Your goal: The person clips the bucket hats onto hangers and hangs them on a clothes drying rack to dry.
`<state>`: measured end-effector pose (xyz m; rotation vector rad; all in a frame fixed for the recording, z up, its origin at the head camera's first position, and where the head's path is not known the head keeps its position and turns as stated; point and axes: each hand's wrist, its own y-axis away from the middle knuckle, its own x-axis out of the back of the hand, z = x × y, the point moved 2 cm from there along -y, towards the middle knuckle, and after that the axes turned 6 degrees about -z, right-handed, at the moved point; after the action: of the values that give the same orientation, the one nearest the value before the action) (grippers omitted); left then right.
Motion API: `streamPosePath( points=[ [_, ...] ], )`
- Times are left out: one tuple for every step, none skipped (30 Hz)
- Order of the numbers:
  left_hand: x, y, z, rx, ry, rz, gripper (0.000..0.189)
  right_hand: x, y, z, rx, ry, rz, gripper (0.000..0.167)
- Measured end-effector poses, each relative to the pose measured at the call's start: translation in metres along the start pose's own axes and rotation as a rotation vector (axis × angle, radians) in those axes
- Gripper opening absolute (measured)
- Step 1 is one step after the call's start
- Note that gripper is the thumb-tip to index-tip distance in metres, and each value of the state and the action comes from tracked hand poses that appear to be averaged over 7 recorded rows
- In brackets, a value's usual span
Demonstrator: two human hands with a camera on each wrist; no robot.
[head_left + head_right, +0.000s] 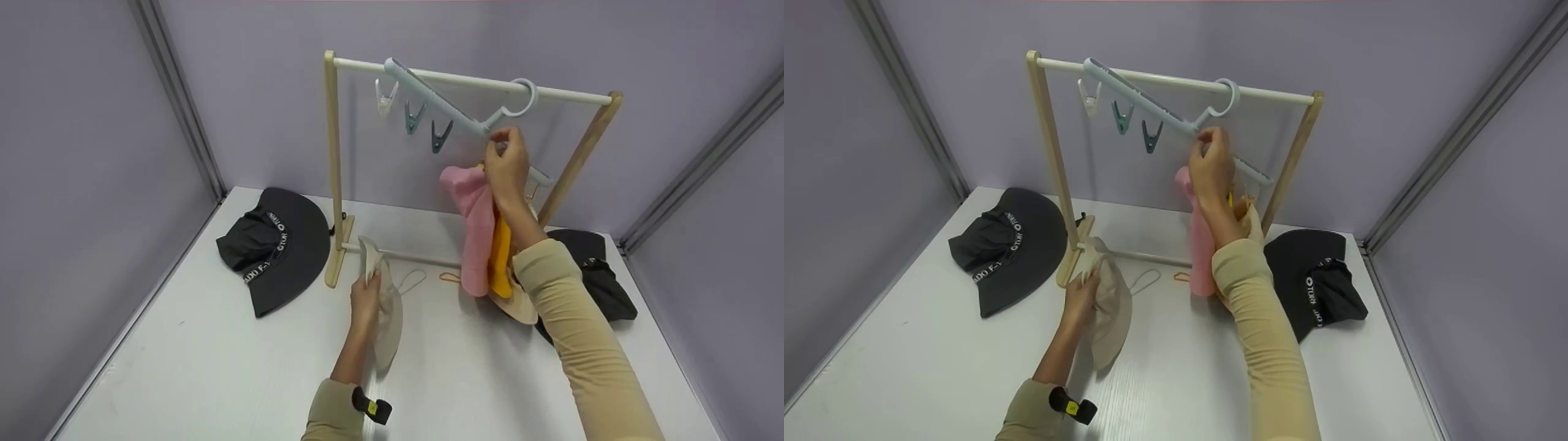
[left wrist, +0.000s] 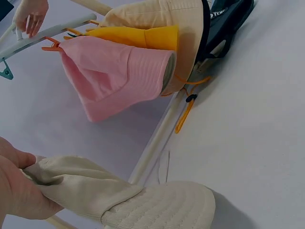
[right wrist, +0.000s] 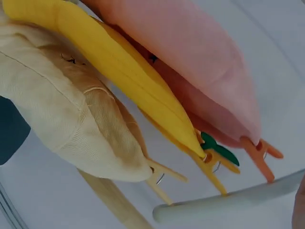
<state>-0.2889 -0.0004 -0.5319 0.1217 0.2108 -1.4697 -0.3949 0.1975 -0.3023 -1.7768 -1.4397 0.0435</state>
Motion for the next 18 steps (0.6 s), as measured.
streamPosePath(
  points=[
    [0.0, -0.001, 0.0, -0.001, -0.012, 0.001, 0.043, -0.005, 0.002, -0.001, 0.009, 0.006, -0.04, 0.017],
    [-0.001, -0.001, 0.0, -0.002, -0.023, 0.004, 0.043, -0.01, 0.004, -0.002, -0.001, 0.006, -0.1, 0.019],
    [0.0, -0.002, 0.001, 0.0, -0.031, 0.007, 0.042, -0.015, 0.005, -0.004, -0.021, -0.003, -0.167, 0.022],
    [0.0, -0.003, 0.001, 0.001, -0.035, 0.009, 0.042, -0.021, 0.005, -0.005, -0.05, -0.022, -0.239, 0.026],
    [0.0, -0.003, 0.001, 0.004, -0.042, 0.011, 0.041, -0.026, 0.006, -0.006, -0.095, -0.058, -0.304, 0.031],
    [0.001, -0.004, 0.001, 0.009, -0.046, 0.012, 0.041, -0.031, 0.006, -0.008, -0.145, -0.109, -0.353, 0.036],
    [0.002, -0.004, 0.0, 0.01, -0.052, 0.012, 0.041, -0.036, 0.005, -0.01, -0.203, -0.173, -0.393, 0.041],
    [0.002, -0.004, 0.001, 0.011, -0.052, 0.015, 0.041, -0.04, 0.004, -0.012, -0.26, -0.248, -0.416, 0.045],
    [0.003, -0.005, 0.001, 0.012, -0.052, 0.018, 0.041, -0.043, 0.001, -0.014, -0.308, -0.338, -0.428, 0.048],
    [0.003, -0.005, 0.001, 0.011, -0.057, 0.017, 0.041, -0.047, -0.001, -0.016, -0.356, -0.441, -0.43, 0.051],
    [0.003, -0.005, 0.0, 0.009, -0.057, 0.015, 0.041, -0.05, -0.003, -0.018, -0.408, -0.563, -0.419, 0.051],
    [0.002, -0.004, 0.0, 0.004, -0.056, 0.016, 0.041, -0.053, -0.005, -0.02, -0.449, -0.687, -0.405, 0.05],
    [0.002, -0.004, 0.0, 0.001, -0.058, 0.017, 0.041, -0.055, -0.007, -0.021, -0.482, -0.808, -0.389, 0.048],
    [0.001, -0.004, 0.0, -0.001, -0.062, 0.014, 0.041, -0.057, -0.008, -0.023, -0.51, -0.912, -0.366, 0.045],
    [0.0, -0.004, 0.0, 0.0, -0.067, 0.013, 0.041, -0.059, -0.009, -0.024, -0.527, -0.994, -0.349, 0.041],
    [-0.001, -0.003, -0.001, -0.006, -0.077, 0.012, 0.041, -0.06, -0.01, -0.024, -0.536, -1.049, -0.331, 0.038],
    [-0.003, -0.003, -0.001, -0.007, -0.082, 0.013, 0.041, -0.061, -0.01, -0.024, -0.536, -1.08, -0.322, 0.035],
    [-0.004, -0.003, -0.001, -0.009, -0.092, 0.016, 0.041, -0.061, -0.01, -0.025, -0.529, -1.077, -0.321, 0.033]
  ],
)
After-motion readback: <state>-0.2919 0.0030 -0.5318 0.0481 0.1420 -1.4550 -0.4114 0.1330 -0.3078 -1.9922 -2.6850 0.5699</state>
